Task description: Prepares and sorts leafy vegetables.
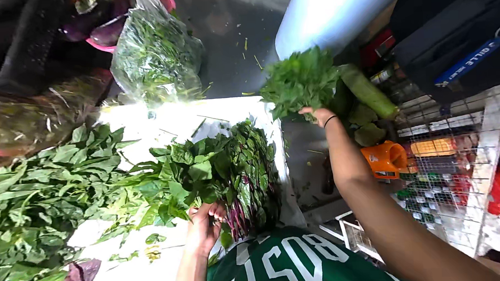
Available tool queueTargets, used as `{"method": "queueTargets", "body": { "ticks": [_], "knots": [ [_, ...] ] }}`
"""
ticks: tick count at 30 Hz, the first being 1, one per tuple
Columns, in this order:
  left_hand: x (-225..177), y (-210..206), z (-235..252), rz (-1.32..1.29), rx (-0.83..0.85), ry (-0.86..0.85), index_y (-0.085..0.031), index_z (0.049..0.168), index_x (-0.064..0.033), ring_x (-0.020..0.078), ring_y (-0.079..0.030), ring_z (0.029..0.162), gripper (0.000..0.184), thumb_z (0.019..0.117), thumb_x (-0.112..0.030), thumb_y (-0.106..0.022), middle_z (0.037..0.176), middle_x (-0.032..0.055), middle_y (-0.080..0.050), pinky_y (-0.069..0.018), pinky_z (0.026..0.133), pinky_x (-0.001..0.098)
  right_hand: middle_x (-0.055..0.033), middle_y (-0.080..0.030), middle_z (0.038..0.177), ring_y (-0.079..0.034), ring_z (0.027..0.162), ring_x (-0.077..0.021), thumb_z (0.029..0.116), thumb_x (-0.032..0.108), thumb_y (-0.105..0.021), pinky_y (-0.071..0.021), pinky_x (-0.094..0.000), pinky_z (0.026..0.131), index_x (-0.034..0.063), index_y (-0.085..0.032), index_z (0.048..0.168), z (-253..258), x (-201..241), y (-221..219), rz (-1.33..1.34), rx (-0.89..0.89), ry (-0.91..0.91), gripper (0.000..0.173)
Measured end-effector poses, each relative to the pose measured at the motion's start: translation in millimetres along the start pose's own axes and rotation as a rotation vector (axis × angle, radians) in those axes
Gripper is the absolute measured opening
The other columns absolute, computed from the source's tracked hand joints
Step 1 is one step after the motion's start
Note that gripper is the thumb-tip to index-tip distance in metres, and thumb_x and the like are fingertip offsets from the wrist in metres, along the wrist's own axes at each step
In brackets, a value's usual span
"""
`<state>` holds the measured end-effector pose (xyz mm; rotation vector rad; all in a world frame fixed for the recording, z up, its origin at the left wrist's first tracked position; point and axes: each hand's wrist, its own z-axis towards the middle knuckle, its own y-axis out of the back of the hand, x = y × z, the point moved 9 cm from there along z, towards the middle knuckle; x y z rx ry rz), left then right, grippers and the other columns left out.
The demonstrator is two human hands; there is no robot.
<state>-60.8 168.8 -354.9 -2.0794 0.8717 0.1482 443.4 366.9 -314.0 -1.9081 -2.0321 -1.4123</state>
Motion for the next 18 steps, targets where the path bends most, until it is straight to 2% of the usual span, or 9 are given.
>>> {"method": "queueTargets", "body": {
  "ticks": [2,4,6,8,10,11,12,15,18],
  "knots": [
    [-5.2,-1.5,-0.3,-0.024,0.017,-0.028,-0.053,0.071,-0.0149,0.0095,-0.049,0.045,0.018,0.0864,-0.006,-0.054,0.054,-0.0035,-0.045,-0.0496,0.048,0.0284,-0.0099,-0.065,0.111,-0.063,0.089,-0.0209,0.0815,0.028,-0.082,-0.0551,-0.0395,0.076,0.0101,-0.055,0.136,-17.5,34.6,13.2,0.174,0.029,0.065,0.063],
    [-12.8,-4.3,-3.1,-0.042,0.044,-0.055,-0.052,0.071,-0.0153,0.0088,-0.048,0.044,0.020,0.0878,-0.006,-0.052,0.053,-0.0043,-0.043,-0.0488,0.047,0.0283,-0.0044,-0.065,0.092,-0.063,0.073,-0.0142,0.0890,0.021,-0.073,-0.0545,-0.0299,0.063,0.0084,-0.061,0.118,-46.8,70.5,22.3,0.349,0.103,0.250,0.034],
    [-22.2,-6.8,-10.9,-0.062,0.077,-0.090,-0.053,0.073,-0.0155,0.0082,-0.047,0.045,0.020,0.0900,-0.006,-0.052,0.054,-0.0047,-0.043,-0.0494,0.048,0.0279,-0.0021,-0.066,0.089,-0.064,0.074,-0.0127,0.0946,0.017,-0.066,-0.0558,-0.0277,0.066,0.0082,-0.064,0.111,-79.3,101.0,27.1,0.396,0.149,0.398,0.019],
    [-28.5,-7.0,-25.8,-0.067,0.094,-0.110,-0.053,0.072,-0.0153,0.0080,-0.047,0.045,0.019,0.0878,-0.005,-0.051,0.054,-0.0047,-0.043,-0.0485,0.047,0.0272,-0.0019,-0.066,0.093,-0.063,0.078,-0.0120,0.0991,0.018,-0.063,-0.0561,-0.0287,0.072,0.0069,-0.063,0.118,-104.1,116.2,34.1,0.330,0.092,0.458,0.022],
    [-35.6,-8.5,-41.8,-0.078,0.143,-0.140,-0.053,0.074,-0.0149,0.0071,-0.045,0.044,0.020,0.0902,-0.005,-0.049,0.055,-0.0050,-0.043,-0.0464,0.046,0.0254,-0.0021,-0.064,0.089,-0.061,0.070,-0.0118,0.0996,0.019,-0.062,-0.0553,-0.0292,0.063,0.0074,-0.058,0.119,-140.4,133.0,39.8,0.347,0.044,0.574,0.023],
    [-39.9,-9.1,-49.5,-0.098,0.175,-0.153,-0.054,0.074,-0.0147,0.0066,-0.044,0.044,0.021,0.0922,-0.006,-0.048,0.055,-0.0049,-0.043,-0.0454,0.045,0.0244,-0.0022,-0.063,0.083,-0.060,0.064,-0.0121,0.0939,0.017,-0.065,-0.0537,-0.0292,0.058,0.0068,-0.059,0.114,-155.1,143.2,35.2,0.365,0.047,0.614,0.024],
    [-40.3,-7.3,-58.3,-0.124,0.205,-0.152,-0.055,0.074,-0.0143,0.0062,-0.043,0.043,0.024,0.0953,-0.008,-0.046,0.055,-0.0049,-0.043,-0.0446,0.044,0.0236,-0.0021,-0.063,0.080,-0.059,0.061,-0.0122,0.0908,0.015,-0.068,-0.0529,-0.0289,0.056,0.0063,-0.060,0.111,-163.1,143.4,27.3,0.359,0.055,0.615,0.023],
    [-34.4,5.4,-80.5,-0.199,0.262,-0.123,-0.056,0.074,-0.0148,0.0057,-0.042,0.042,0.032,0.1014,-0.016,-0.040,0.053,-0.0063,-0.041,-0.0441,0.044,0.0236,-0.0005,-0.062,0.076,-0.057,0.058,-0.0102,0.0929,0.015,-0.067,-0.0511,-0.0270,0.053,0.0074,-0.061,0.107,-187.3,114.2,-5.0,0.350,0.109,0.530,0.017],
    [-37.8,13.0,-92.0,-0.241,0.294,-0.190,-0.056,0.073,-0.0161,0.0064,-0.042,0.042,0.035,0.1031,-0.019,-0.040,0.052,-0.0067,-0.040,-0.0452,0.045,0.0252,0.0044,-0.059,0.076,-0.054,0.060,-0.0072,0.0933,0.021,-0.064,-0.0507,-0.0262,0.057,0.0157,-0.061,0.103,-215.9,82.4,-57.9,0.439,0.292,0.589,0.012]
  ]
}}
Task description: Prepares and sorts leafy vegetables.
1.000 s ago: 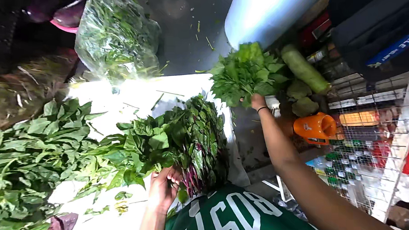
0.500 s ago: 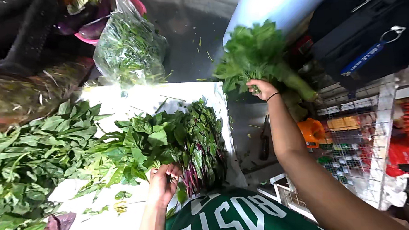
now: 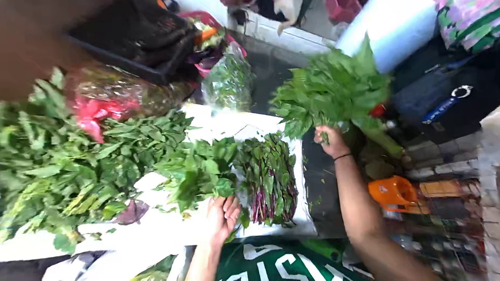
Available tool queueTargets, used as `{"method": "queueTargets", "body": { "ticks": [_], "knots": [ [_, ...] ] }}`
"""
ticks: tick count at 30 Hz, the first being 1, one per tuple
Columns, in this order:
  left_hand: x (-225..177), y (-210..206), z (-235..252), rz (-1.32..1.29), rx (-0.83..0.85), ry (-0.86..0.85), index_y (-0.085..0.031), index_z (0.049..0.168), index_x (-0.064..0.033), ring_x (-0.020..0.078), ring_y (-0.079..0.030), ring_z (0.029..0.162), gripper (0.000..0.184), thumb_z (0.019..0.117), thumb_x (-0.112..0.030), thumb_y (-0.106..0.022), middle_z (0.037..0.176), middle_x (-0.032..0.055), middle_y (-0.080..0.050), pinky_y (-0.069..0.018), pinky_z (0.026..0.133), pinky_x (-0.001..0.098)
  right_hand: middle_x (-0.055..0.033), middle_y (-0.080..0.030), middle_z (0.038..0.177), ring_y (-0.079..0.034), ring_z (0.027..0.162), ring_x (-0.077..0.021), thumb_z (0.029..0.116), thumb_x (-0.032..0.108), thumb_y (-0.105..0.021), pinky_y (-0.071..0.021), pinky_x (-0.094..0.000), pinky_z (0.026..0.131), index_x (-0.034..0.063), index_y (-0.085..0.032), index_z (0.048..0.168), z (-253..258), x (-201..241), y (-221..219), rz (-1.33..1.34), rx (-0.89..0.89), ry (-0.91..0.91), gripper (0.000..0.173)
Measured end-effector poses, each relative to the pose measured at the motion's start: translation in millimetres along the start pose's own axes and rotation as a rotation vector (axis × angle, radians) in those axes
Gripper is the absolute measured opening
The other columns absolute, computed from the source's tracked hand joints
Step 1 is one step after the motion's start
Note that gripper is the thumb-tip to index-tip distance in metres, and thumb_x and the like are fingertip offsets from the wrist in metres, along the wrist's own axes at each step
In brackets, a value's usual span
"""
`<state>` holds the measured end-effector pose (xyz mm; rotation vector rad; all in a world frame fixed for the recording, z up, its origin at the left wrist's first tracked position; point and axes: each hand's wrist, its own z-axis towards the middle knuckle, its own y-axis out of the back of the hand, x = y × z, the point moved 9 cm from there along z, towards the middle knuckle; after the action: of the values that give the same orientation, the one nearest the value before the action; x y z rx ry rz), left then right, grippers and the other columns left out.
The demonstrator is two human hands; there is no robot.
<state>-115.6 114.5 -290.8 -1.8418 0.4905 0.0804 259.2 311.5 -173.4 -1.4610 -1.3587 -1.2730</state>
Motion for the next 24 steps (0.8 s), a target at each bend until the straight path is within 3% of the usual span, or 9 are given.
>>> {"method": "queueTargets", "body": {
  "ticks": [4,9,12,13,15,17,20,23,24],
  "knots": [
    [-4.7,-9.5,-23.0,0.040,-0.075,0.015,-0.051,0.066,-0.0185,0.0060,-0.040,0.043,0.055,0.1094,-0.033,-0.020,0.051,-0.0084,-0.039,-0.0411,0.047,0.0226,0.0068,-0.052,0.070,-0.049,0.056,-0.0058,0.0984,0.024,-0.058,-0.0483,-0.0241,0.055,0.0176,-0.062,0.097,-41.4,-81.0,-80.4,0.244,0.190,-0.234,0.008],
    [5.5,-6.9,-33.9,0.011,-0.017,-0.009,-0.054,0.072,-0.0165,0.0061,-0.042,0.046,0.059,0.1101,-0.044,-0.019,0.055,-0.0069,-0.043,-0.0397,0.046,0.0213,0.0065,-0.050,0.067,-0.048,0.055,-0.0065,0.0975,0.023,-0.056,-0.0476,-0.0250,0.054,0.0198,-0.058,0.088,-121.2,-89.2,-180.4,0.421,0.261,-0.327,0.010],
    [23.8,-12.2,-44.3,0.054,-0.030,-0.030,-0.058,0.095,-0.0137,0.0067,-0.046,0.050,0.047,0.1109,-0.039,-0.021,0.066,-0.0027,-0.051,-0.0435,0.048,0.0204,-0.0023,-0.060,0.076,-0.057,0.064,-0.0130,0.0983,0.016,-0.061,-0.0539,-0.0317,0.061,0.0080,-0.061,0.104,-171.0,-88.7,-217.1,0.345,0.314,-0.278,0.010],
    [30.5,-14.3,-47.5,0.094,-0.046,-0.044,-0.059,0.107,-0.0136,0.0066,-0.047,0.051,0.044,0.1113,-0.038,-0.022,0.070,-0.0018,-0.054,-0.0446,0.048,0.0204,-0.0062,-0.064,0.081,-0.061,0.067,-0.0155,0.0970,0.015,-0.064,-0.0557,-0.0338,0.063,0.0037,-0.062,0.111,-187.0,-92.7,-225.0,0.283,0.356,-0.265,0.018],
    [41.8,-13.8,-58.0,0.204,-0.147,-0.096,-0.058,0.098,-0.0148,0.0074,-0.046,0.051,0.045,0.1116,-0.040,-0.024,0.066,-0.0030,-0.052,-0.0432,0.049,0.0230,-0.0166,-0.071,0.092,-0.069,0.071,-0.0243,0.0956,0.012,-0.069,-0.0613,-0.0414,0.066,-0.0025,-0.062,0.121,-218.3,-105.1,-234.1,0.157,0.466,-0.300,0.030],
    [55.1,-5.2,-75.0,0.262,-0.227,-0.139,-0.055,0.090,-0.0153,0.0091,-0.046,0.051,0.049,0.1121,-0.045,-0.024,0.062,-0.0031,-0.049,-0.0433,0.050,0.0247,-0.0212,-0.071,0.087,-0.071,0.064,-0.0292,0.0922,0.011,-0.075,-0.0637,-0.0452,0.058,-0.0048,-0.060,0.120,-236.2,-119.5,-232.6,0.005,0.549,-0.322,0.035],
    [88.0,12.0,-118.2,0.310,-0.422,-0.131,-0.058,0.101,-0.0125,0.0070,-0.054,0.060,0.031,0.1123,-0.025,-0.032,0.072,-0.0037,-0.057,-0.0494,0.057,0.0234,-0.0122,-0.075,0.101,-0.073,0.088,-0.0205,0.0900,0.015,-0.079,-0.0632,-0.0402,0.082,-0.0019,-0.067,0.120,-256.9,-142.0,-217.0,-0.249,0.723,-0.192,0.037],
    [107.3,17.5,-157.6,0.189,-0.580,-0.222,-0.058,0.120,-0.0064,0.0116,-0.063,0.075,0.035,0.1131,-0.026,-0.030,0.089,0.0027,-0.066,-0.0566,0.070,0.0314,-0.0108,-0.072,0.102,-0.070,0.088,-0.0153,0.1004,0.016,-0.064,-0.0604,-0.0353,0.082,-0.0040,-0.066,0.121,-292.7,-148.7,-209.4,-0.329,0.916,-0.095,0.029],
    [108.6,21.0,-162.0,0.132,-0.586,-0.278,-0.059,0.114,-0.0102,0.0105,-0.062,0.071,0.031,0.1120,-0.027,-0.034,0.084,0.0003,-0.065,-0.0561,0.067,0.0305,-0.0087,-0.071,0.100,-0.068,0.087,-0.0128,0.1025,0.018,-0.059,-0.0598,-0.0323,0.081,-0.0028,-0.066,0.119,-303.4,-144.3,-209.1,-0.339,0.975,-0.061,0.027]
  ]
}}
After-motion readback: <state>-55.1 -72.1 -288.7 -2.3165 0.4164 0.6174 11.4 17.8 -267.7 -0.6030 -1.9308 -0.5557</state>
